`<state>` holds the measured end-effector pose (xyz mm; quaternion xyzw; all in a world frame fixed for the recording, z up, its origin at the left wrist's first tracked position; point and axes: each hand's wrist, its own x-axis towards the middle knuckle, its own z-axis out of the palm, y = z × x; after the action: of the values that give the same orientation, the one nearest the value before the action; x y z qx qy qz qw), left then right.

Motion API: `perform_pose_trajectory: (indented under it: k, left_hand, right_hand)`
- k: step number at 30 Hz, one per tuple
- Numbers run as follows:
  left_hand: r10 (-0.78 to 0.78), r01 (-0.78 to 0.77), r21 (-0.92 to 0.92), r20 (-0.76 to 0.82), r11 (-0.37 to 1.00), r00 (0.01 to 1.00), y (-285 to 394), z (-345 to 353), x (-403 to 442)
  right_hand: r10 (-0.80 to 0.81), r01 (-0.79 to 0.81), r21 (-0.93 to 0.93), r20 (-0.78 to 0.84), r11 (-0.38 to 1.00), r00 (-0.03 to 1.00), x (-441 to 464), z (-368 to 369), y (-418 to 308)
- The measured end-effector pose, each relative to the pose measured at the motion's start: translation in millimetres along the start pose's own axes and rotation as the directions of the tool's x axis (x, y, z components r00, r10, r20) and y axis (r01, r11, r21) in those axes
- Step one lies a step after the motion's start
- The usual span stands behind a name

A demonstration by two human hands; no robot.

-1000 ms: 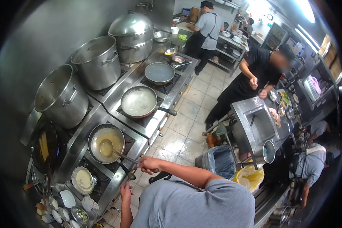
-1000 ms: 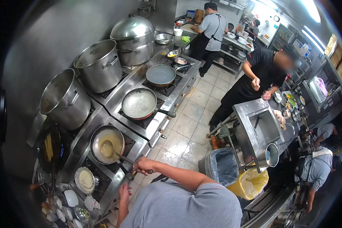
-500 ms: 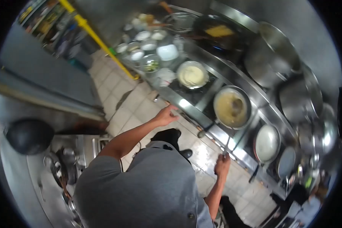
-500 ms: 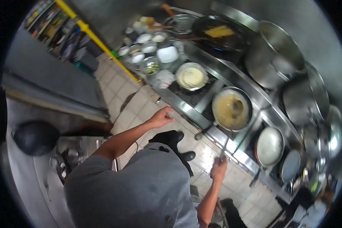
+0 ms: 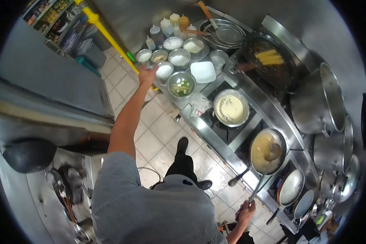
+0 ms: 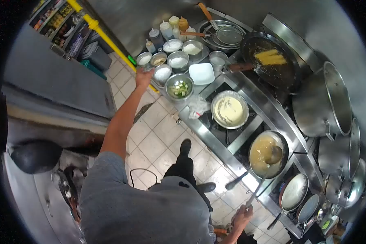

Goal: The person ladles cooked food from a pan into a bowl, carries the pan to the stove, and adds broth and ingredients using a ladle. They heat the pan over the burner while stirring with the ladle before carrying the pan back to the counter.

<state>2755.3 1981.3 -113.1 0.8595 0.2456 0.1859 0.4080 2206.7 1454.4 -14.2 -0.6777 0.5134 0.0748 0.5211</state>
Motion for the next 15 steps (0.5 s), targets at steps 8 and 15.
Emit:
perform_pose_trajectory:
  k: [8, 15]
  left_hand:
    - [0.291, -0.309, 0.08, 0.18, 0.948, 0.94, -58, 80, 240]
    - [0.151, -0.184, 0.112, 0.25, 0.977, 0.956, -105, 123, 314]
  right_hand:
    - [0.197, -0.166, 0.696, 0.035, 0.699, 0.98, -15, 102, -55]
    - [0.269, -0.158, 0.726, -0.038, 0.67, 0.962, -43, 108, -132]
